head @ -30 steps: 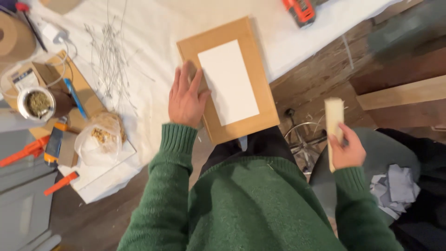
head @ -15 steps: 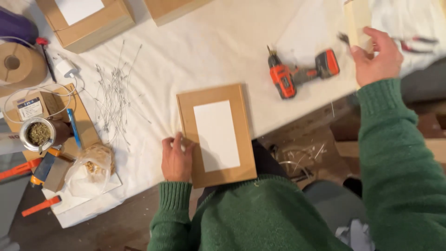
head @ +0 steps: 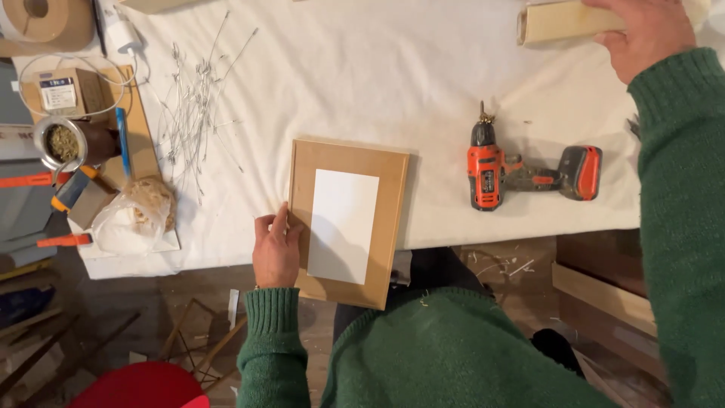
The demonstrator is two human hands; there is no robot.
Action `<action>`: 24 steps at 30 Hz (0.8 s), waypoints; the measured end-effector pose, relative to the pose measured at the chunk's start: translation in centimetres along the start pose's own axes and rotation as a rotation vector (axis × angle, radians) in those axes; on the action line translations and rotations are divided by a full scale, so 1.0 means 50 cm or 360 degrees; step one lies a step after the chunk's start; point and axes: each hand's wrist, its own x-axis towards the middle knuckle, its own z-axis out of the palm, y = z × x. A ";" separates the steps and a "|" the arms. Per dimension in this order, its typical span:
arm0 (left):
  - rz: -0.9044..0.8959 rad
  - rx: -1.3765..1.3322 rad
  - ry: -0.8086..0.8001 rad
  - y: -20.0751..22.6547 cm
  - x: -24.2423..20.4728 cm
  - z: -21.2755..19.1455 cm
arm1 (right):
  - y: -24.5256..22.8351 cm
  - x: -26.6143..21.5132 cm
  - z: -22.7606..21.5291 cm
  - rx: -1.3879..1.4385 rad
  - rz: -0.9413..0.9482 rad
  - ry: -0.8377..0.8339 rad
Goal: Assembling a frame for a piece of artwork using a drill, screws, and wire.
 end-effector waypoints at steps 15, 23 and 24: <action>-0.0024 -0.0068 -0.0034 -0.003 0.011 -0.011 | -0.405 -0.276 0.126 0.1004 0.0695 -0.0323; 0.0262 -0.0215 -0.0095 -0.059 0.004 0.011 | -0.703 -0.355 0.227 0.0865 0.0839 -0.0271; 0.0283 -0.0305 -0.0100 -0.053 0.002 0.010 | -0.712 -0.354 0.232 0.0797 0.0827 -0.0126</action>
